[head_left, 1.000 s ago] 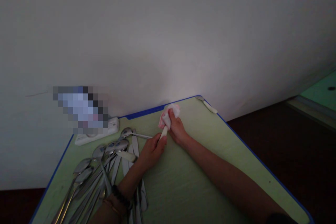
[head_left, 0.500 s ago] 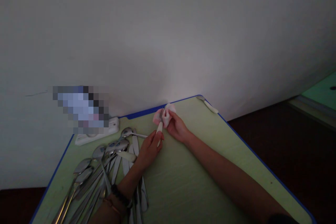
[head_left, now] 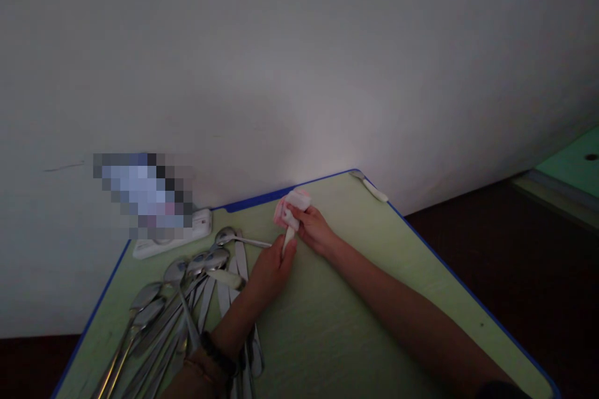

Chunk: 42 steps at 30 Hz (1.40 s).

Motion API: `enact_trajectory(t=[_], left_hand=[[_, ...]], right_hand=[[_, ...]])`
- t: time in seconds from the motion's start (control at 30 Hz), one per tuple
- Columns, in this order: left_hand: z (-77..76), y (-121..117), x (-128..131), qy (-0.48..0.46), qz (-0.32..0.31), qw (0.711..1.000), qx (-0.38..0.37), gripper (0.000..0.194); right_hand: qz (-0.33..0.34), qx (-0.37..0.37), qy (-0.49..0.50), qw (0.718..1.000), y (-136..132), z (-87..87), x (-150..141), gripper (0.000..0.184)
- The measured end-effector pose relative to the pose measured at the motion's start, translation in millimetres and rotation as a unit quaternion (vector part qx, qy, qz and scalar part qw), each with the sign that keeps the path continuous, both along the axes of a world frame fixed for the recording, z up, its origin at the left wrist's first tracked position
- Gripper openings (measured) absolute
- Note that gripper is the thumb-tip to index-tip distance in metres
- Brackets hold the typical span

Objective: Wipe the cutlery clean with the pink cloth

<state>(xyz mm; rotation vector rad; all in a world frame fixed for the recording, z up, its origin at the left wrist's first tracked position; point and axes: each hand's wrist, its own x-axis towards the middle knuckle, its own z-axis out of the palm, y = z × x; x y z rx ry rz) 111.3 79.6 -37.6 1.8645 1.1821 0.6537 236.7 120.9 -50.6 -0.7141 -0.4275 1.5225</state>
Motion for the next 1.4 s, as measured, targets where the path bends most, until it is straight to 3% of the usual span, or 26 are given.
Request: enact_trajectory(t=[0.2,0.37,0.77,1.1,1.27,1.4], left_hand=[[1.8,-1,1,-0.001,-0.018,1.0,-0.004,0.024],[5.4,-2,2,-0.025,-0.033,0.999,-0.024,0.025],[-3.8,1,1,-0.068,0.009,0.996,-0.057,0.035],[1.8,-6,5,-0.059,0.022,0.997,-0.05,0.03],[1.8,-5,4,-0.096,0.032,0.991,-0.086,0.036],[-0.6,-1,3,-0.137,0.068,0.982,-0.108,0.04]], right_hand=[[-0.076,-0.026,0.006,0.997,0,0.4,-4,0.025],[-0.07,-0.055,0.018,0.996,1,1.8,-1,0.034],[0.091,0.015,-0.018,0.996,-4,2.8,8,0.031],[-0.102,0.009,0.014,0.995,4,-3.5,-2,0.023],[-0.118,-0.017,0.07,0.99,7,0.0,5,0.02],[-0.052,-0.055,0.135,0.988,7,6.0,13,0.017]])
